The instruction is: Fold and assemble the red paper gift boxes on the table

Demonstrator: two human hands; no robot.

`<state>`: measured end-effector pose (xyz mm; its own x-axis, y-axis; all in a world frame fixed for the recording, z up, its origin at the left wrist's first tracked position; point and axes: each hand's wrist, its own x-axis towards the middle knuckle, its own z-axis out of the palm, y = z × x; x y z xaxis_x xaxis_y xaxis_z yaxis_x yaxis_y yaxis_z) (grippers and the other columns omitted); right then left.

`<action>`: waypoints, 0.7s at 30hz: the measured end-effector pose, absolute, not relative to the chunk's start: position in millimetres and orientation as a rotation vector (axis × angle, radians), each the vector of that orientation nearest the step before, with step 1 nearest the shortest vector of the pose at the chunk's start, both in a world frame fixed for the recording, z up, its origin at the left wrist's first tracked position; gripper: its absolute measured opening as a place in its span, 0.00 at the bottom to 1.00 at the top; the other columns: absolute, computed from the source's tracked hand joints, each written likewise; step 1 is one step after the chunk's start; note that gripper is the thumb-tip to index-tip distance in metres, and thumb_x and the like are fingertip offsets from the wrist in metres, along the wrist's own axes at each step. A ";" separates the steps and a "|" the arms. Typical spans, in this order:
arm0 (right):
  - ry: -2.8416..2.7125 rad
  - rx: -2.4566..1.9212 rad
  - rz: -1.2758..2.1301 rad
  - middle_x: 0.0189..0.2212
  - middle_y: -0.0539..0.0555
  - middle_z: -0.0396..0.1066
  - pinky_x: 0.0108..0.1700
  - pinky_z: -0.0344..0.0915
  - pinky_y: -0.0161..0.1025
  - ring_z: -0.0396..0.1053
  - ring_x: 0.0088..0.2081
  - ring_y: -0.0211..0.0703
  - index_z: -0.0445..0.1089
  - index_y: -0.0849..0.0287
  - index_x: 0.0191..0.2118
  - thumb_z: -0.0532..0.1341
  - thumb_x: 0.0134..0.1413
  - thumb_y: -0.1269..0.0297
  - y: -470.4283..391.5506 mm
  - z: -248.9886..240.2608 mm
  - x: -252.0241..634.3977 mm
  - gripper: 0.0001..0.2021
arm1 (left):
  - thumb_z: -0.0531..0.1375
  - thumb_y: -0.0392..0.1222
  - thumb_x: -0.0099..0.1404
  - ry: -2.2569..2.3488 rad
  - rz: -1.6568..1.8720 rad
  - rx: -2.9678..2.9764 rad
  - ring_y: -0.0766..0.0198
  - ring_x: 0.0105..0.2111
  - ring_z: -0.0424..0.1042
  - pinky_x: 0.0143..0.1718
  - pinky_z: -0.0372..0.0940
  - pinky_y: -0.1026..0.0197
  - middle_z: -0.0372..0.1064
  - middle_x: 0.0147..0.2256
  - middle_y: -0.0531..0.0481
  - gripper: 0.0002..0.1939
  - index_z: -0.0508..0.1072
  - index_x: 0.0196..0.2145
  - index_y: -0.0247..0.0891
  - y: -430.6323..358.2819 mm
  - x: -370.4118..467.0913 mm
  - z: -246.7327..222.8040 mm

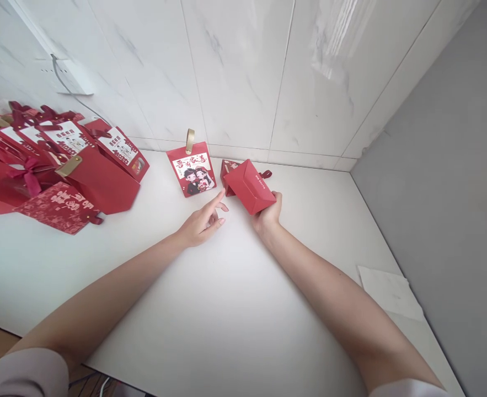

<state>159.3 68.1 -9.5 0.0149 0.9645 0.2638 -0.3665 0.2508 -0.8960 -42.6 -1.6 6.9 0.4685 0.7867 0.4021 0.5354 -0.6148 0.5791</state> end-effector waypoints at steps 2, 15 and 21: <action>-1.037 -0.738 1.183 0.25 0.50 0.72 0.27 0.70 0.43 0.71 0.29 0.47 0.64 0.51 0.28 0.51 0.53 0.39 66.3 -9.3 157.0 0.21 | 0.54 0.42 0.69 1.115 0.915 2.374 0.71 0.29 0.67 0.35 0.66 0.65 0.67 0.50 0.47 0.40 0.34 0.70 0.51 -2.5 -42.3 7.3; -0.730 -0.714 1.495 0.41 0.52 0.78 0.39 0.72 0.43 0.76 0.40 0.48 0.68 0.53 0.40 0.55 0.54 0.46 39.1 5.1 139.8 0.18 | 0.54 0.43 0.69 1.169 0.884 2.466 0.69 0.29 0.68 0.31 0.66 0.66 0.69 0.45 0.46 0.39 0.37 0.70 0.49 -4.2 -40.7 6.7; -0.716 -0.756 1.544 0.35 0.50 0.77 0.30 0.69 0.39 0.75 0.34 0.46 0.68 0.54 0.39 0.54 0.56 0.46 38.0 8.3 141.4 0.17 | 0.54 0.41 0.69 1.166 0.872 2.468 0.70 0.29 0.67 0.33 0.67 0.66 0.70 0.46 0.48 0.38 0.39 0.70 0.51 -5.2 -40.3 7.0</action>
